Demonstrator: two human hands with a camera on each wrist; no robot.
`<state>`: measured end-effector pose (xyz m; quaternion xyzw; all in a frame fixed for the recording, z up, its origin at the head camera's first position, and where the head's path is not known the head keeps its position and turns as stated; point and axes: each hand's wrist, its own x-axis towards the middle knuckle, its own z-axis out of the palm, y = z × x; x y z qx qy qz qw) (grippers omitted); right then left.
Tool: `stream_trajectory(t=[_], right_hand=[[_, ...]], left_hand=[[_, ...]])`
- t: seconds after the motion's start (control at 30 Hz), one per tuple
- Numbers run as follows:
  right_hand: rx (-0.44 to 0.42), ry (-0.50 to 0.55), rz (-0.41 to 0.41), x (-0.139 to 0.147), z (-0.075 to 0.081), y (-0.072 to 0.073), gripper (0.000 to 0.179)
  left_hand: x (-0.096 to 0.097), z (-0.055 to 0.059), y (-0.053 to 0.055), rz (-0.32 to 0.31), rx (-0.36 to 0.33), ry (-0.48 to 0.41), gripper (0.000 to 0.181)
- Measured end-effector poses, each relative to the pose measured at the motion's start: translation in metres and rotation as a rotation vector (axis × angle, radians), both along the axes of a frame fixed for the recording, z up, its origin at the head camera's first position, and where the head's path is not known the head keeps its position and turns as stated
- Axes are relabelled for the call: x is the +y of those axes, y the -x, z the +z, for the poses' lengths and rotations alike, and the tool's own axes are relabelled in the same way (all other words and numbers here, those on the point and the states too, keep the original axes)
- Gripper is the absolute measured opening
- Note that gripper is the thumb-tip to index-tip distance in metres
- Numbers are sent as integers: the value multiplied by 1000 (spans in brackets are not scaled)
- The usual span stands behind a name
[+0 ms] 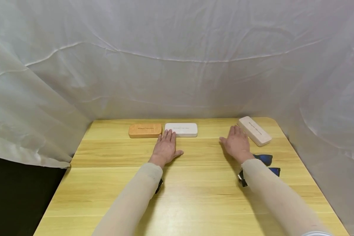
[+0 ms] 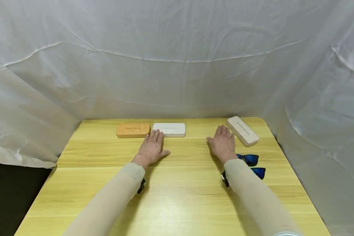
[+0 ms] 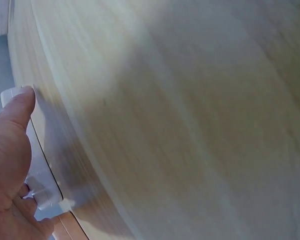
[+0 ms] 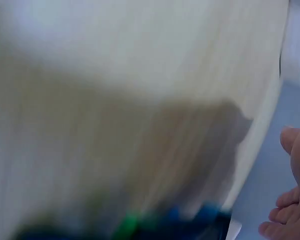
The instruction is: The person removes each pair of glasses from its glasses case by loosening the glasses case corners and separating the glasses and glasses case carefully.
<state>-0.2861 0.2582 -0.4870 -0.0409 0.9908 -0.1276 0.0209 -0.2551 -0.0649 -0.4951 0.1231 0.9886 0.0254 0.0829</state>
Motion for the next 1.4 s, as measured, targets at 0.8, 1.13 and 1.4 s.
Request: stream_trajectory(t=[0.8,1.13,1.4], right_hand=[[-165,85,-176,47,10,-3,98],[-107,30,-41,10,3,-17,89],[-42,-32,85,-16,-2,-36,85]], left_hand=[[15,-4,-4,-76,51,-26,99],[25,-5,-7,-97,62,-54,98],[33,-3,-8,-124,47,-49,99]])
